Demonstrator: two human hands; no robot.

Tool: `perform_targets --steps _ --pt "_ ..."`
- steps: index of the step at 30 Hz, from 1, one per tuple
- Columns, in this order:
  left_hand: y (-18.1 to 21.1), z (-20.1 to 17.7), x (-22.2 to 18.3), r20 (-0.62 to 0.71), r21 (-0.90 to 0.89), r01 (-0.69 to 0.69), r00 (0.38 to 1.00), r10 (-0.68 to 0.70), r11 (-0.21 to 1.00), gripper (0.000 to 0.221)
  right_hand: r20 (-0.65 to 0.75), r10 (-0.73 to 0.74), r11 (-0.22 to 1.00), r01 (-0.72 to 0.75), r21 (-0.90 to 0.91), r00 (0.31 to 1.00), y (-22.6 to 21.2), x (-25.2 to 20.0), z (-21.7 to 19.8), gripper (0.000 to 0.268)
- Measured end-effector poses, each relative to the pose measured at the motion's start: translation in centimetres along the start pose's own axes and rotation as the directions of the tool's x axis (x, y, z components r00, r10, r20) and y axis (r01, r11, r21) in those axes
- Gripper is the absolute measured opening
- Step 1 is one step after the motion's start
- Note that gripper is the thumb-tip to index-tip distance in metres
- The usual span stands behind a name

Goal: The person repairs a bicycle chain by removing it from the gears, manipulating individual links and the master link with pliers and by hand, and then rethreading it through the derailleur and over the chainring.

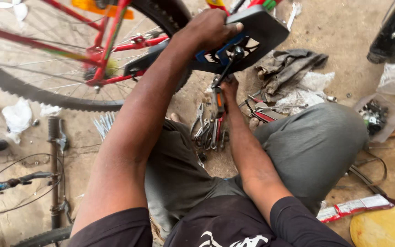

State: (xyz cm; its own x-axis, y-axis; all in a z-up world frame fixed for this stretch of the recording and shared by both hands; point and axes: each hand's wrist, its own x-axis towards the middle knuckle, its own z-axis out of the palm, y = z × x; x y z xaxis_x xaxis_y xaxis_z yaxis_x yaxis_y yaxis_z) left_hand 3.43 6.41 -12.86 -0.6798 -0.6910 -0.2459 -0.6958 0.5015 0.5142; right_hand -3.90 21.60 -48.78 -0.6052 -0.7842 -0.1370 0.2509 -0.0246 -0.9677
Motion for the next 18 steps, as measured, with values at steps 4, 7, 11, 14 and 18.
perform_targets --steps 4,7,11,14,18 --pt "-1.1 1.0 0.2 -0.038 -0.302 -0.070 0.997 0.062 0.951 0.051 0.009 -0.159 0.967 0.158 -0.201 0.987 0.5 -1.2 -0.4 0.012" --pt "-1.9 1.2 -1.1 -0.090 -0.309 -0.067 0.995 0.041 0.949 0.053 0.016 -0.134 0.932 0.132 -0.338 0.991 0.8 -0.8 -0.2 0.007" --pt "-2.8 1.6 -0.8 -0.162 -0.140 -0.187 0.973 0.163 0.972 0.049 -0.085 0.200 0.976 -0.190 0.109 0.976 1.0 -0.3 0.8 0.010" --pt "-2.4 1.5 -1.0 -0.116 -0.130 -0.095 0.990 0.080 0.987 0.052 0.013 0.317 0.872 -0.297 0.389 0.948 0.5 -0.8 1.1 0.013" --pt "-1.6 0.1 -0.7 0.038 -0.069 0.025 0.999 -0.022 0.997 0.054 0.011 0.402 0.872 -0.387 0.301 0.915 -0.5 -1.3 1.4 0.006"
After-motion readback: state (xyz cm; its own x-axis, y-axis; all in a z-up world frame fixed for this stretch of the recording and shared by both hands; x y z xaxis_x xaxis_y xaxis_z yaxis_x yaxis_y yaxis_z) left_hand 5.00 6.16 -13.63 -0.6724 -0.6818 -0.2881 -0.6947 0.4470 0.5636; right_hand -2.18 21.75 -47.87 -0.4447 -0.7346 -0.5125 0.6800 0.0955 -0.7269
